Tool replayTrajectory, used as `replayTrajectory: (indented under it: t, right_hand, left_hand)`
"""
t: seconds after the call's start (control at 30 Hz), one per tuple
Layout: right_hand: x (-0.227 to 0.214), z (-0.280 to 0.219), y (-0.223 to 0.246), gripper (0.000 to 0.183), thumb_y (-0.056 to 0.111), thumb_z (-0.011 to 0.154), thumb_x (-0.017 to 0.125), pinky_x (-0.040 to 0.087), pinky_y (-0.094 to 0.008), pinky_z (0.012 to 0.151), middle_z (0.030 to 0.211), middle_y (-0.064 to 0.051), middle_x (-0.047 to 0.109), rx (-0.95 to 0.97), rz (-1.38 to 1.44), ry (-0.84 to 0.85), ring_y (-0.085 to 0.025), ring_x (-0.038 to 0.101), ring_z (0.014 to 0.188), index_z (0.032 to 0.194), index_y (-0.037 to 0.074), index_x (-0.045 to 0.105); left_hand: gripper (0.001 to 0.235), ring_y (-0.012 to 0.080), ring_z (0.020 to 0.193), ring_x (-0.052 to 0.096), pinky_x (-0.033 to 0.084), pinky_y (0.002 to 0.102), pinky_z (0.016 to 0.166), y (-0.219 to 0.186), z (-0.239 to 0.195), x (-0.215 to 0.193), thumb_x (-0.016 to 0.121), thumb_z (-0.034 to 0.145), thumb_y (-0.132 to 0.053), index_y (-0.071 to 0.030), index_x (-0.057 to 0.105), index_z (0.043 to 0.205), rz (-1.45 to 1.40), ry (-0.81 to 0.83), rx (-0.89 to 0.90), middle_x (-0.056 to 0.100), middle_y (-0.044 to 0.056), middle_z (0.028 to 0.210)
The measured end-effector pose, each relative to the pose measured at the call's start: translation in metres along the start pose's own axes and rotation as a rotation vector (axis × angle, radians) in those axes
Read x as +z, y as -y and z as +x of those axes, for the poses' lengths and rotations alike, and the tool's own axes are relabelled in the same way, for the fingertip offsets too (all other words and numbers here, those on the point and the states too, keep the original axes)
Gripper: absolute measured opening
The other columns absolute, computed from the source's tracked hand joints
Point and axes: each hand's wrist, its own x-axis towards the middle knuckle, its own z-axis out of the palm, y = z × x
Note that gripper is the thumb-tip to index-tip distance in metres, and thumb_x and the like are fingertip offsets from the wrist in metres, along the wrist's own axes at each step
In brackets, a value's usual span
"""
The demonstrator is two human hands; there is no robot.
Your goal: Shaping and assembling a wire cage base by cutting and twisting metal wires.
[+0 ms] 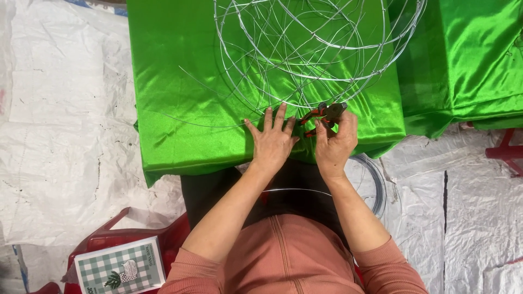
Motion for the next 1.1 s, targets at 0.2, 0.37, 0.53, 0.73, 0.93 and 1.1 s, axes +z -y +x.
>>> replayTrajectory:
  t: [0.2, 0.37, 0.53, 0.73, 0.93, 1.1]
  right_hand:
    - [0.000, -0.004, 0.000, 0.028, 0.014, 0.094, 0.082, 0.056, -0.040, 0.080, 0.096, -0.009, 0.056, 0.020, 0.013, -0.010, -0.031, 0.062, 0.089, 0.112, 0.003, 0.063]
    - [-0.001, -0.006, 0.001, 0.028, 0.015, 0.094, 0.082, 0.057, -0.039, 0.079, 0.096, -0.009, 0.055, 0.034, 0.024, 0.002, -0.030, 0.062, 0.089, 0.111, 0.004, 0.062]
    - [-0.002, -0.005, 0.003, 0.027, 0.012, 0.094, 0.082, 0.058, -0.035, 0.076, 0.094, -0.009, 0.054, 0.054, 0.055, 0.008, -0.028, 0.062, 0.089, 0.110, 0.003, 0.062]
    - [-0.002, -0.004, 0.003, 0.027, 0.013, 0.094, 0.082, 0.057, -0.039, 0.078, 0.096, -0.009, 0.055, 0.028, 0.026, 0.002, -0.030, 0.061, 0.089, 0.109, 0.004, 0.062]
    - [-0.001, -0.004, 0.001, 0.028, 0.015, 0.094, 0.083, 0.057, -0.039, 0.078, 0.096, -0.009, 0.056, 0.018, 0.007, 0.004, -0.030, 0.061, 0.089, 0.109, 0.005, 0.063]
    - [-0.002, 0.001, 0.005, 0.027, 0.014, 0.093, 0.084, 0.056, -0.039, 0.076, 0.094, -0.008, 0.055, 0.015, 0.005, 0.006, -0.030, 0.061, 0.087, 0.107, 0.005, 0.063]
  left_hand:
    - [0.051, 0.0480, 0.147, 0.034, 0.021, 0.095, 0.095, 0.000, 0.000, 0.007, 0.066, 0.097, -0.041, -0.016, 0.062, 0.141, 0.020, -0.006, 0.005, 0.027, 0.015, 0.167]
    - [0.051, 0.0482, 0.147, 0.033, 0.021, 0.094, 0.095, 0.000, -0.002, 0.010, 0.066, 0.097, -0.041, -0.017, 0.062, 0.142, 0.013, -0.004, -0.005, 0.027, 0.015, 0.168]
    - [0.051, 0.0479, 0.148, 0.031, 0.021, 0.094, 0.096, 0.001, -0.002, 0.012, 0.065, 0.098, -0.042, -0.017, 0.061, 0.142, 0.008, 0.000, -0.008, 0.027, 0.015, 0.168]
    - [0.051, 0.0485, 0.148, 0.032, 0.021, 0.095, 0.095, 0.001, -0.002, 0.014, 0.064, 0.098, -0.042, -0.016, 0.062, 0.142, 0.008, -0.011, 0.001, 0.027, 0.017, 0.167]
    - [0.053, 0.0493, 0.148, 0.031, 0.021, 0.094, 0.095, 0.001, -0.001, 0.016, 0.064, 0.097, -0.043, -0.015, 0.061, 0.142, 0.014, -0.013, 0.007, 0.026, 0.017, 0.167]
    - [0.053, 0.0491, 0.149, 0.029, 0.020, 0.094, 0.097, -0.001, 0.000, 0.011, 0.065, 0.097, -0.041, -0.015, 0.060, 0.143, -0.012, 0.013, -0.004, 0.025, 0.017, 0.168]
